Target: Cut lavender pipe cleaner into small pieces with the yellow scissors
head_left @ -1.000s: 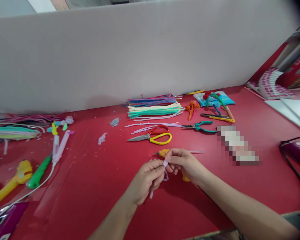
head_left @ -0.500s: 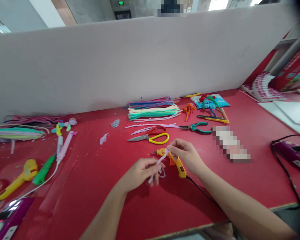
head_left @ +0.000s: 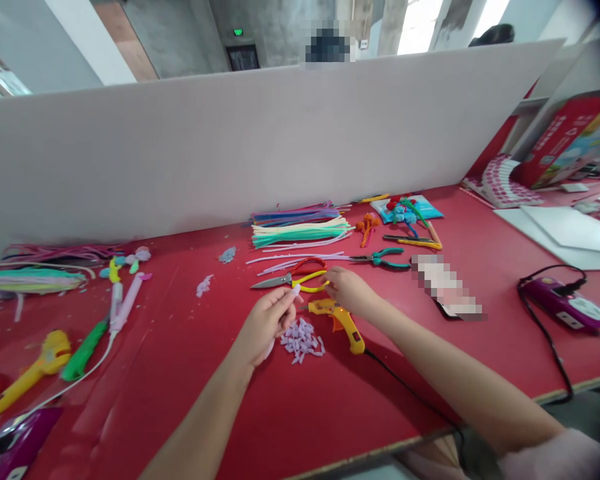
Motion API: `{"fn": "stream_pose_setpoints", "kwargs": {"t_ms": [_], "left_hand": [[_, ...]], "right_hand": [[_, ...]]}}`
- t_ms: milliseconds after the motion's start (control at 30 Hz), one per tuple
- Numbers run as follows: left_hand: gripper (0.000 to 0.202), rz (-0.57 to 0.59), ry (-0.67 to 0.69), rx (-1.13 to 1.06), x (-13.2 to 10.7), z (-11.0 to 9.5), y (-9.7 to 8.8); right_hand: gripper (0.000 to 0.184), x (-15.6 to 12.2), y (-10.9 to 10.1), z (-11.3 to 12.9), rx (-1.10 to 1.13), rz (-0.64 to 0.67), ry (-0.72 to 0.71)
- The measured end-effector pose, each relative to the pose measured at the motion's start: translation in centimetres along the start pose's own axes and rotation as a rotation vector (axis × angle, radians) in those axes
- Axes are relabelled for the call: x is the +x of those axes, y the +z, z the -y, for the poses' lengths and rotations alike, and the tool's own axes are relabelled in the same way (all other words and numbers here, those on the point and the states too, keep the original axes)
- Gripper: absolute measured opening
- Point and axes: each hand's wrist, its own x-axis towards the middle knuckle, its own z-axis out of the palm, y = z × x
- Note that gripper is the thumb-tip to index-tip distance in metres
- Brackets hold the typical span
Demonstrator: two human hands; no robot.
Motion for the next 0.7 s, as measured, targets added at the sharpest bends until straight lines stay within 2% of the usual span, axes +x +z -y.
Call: {"fn": "stream_pose_setpoints", "kwargs": {"t_ms": [267, 367, 433, 500, 600, 700], "left_hand": [[0.028, -0.103, 0.010, -0.037, 0.9, 2.3, -0.7], [0.029, -0.122, 0.015, -0.054, 1.0, 2.7, -1.3], [0.029, -0.137, 0.018, -0.056, 1.2, 2.9, -1.6], [0.029, -0.146, 0.020, -0.056, 1.3, 3.1, -1.8], [0.029, -0.147, 0.040, -0.058, 1.5, 3.3, -2.1], [0.029, -0.161, 0.068, -0.062, 1.6, 3.3, -2.3]], "right_hand": [[0.021, 3.7, 3.2, -1.3, -0.162, 0.043, 0.054], [0.021, 4.2, 3.4, -1.3, -0.184, 0.049, 0.079], [0.019, 4.1, 2.7, -1.3, -0.188, 0.054, 0.082], [0.017, 3.3, 1.5, -1.3, -0.194, 0.057, 0.084], [0.017, 0.7, -0.6, -1.2, -0.239, 0.056, 0.136], [0.029, -3.0, -1.4, -0.8, -0.291, 0.106, 0.196]]}}
